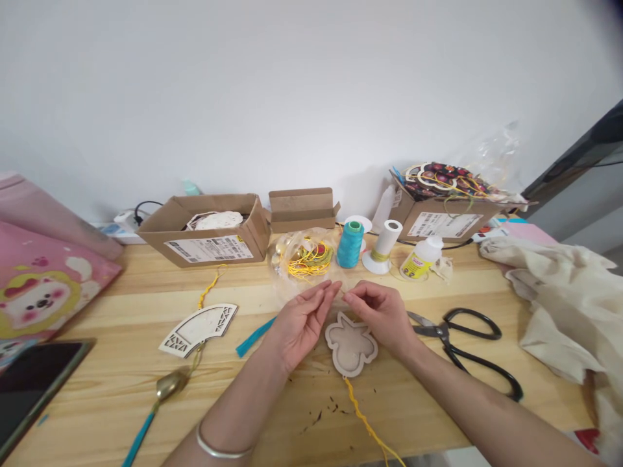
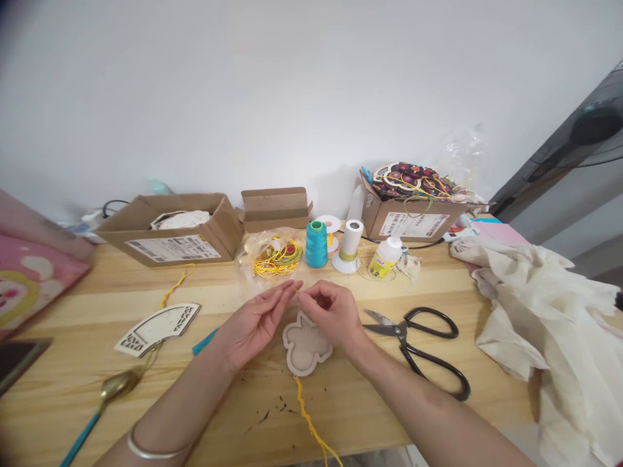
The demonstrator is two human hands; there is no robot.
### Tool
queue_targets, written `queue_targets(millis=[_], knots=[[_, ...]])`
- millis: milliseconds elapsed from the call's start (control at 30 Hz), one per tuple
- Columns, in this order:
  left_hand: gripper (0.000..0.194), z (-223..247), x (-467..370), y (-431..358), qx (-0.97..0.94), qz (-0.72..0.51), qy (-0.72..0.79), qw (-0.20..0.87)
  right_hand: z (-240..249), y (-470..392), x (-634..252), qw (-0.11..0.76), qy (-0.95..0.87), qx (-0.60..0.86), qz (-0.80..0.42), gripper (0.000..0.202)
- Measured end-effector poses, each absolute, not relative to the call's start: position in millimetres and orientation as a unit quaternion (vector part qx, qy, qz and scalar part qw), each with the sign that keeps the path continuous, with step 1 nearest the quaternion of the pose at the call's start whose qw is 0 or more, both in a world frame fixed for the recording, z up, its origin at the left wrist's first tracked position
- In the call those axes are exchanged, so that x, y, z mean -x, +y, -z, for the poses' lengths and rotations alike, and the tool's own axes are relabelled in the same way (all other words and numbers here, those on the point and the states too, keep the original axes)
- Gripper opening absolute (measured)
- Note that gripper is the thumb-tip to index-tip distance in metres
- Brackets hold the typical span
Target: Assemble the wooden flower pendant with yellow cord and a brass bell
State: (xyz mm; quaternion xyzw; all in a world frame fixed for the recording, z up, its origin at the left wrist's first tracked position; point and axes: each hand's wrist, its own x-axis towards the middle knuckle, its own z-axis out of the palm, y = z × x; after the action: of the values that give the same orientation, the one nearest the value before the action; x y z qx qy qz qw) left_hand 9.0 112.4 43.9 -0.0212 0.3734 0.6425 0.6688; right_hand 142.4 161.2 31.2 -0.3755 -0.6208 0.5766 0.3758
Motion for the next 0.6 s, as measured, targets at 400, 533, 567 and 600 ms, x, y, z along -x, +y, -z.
queue_targets(millis=[400,533,567,600], knots=[[0.016,-35.6,-9.1,108.3,-0.105,-0.636,0.387,0.66,-29.2,161.9,-142.0,0.379,-0.628,0.377,-0.566,0.022],[0.023,-37.4,-10.4,107.4,-0.19,-0.629,0.405,0.636,-28.9,161.8,-143.0,0.379,-0.63,0.375,-0.565,0.022],[0.026,-37.7,-10.7,107.2,-0.216,-0.629,0.412,0.622,-29.3,161.5,-143.1,0.379,-0.631,0.376,-0.564,0.021],[0.028,-37.8,-10.8,107.2,-0.235,-0.631,0.421,0.608,-29.8,161.3,-143.1,0.38,-0.632,0.376,-0.561,0.021]])
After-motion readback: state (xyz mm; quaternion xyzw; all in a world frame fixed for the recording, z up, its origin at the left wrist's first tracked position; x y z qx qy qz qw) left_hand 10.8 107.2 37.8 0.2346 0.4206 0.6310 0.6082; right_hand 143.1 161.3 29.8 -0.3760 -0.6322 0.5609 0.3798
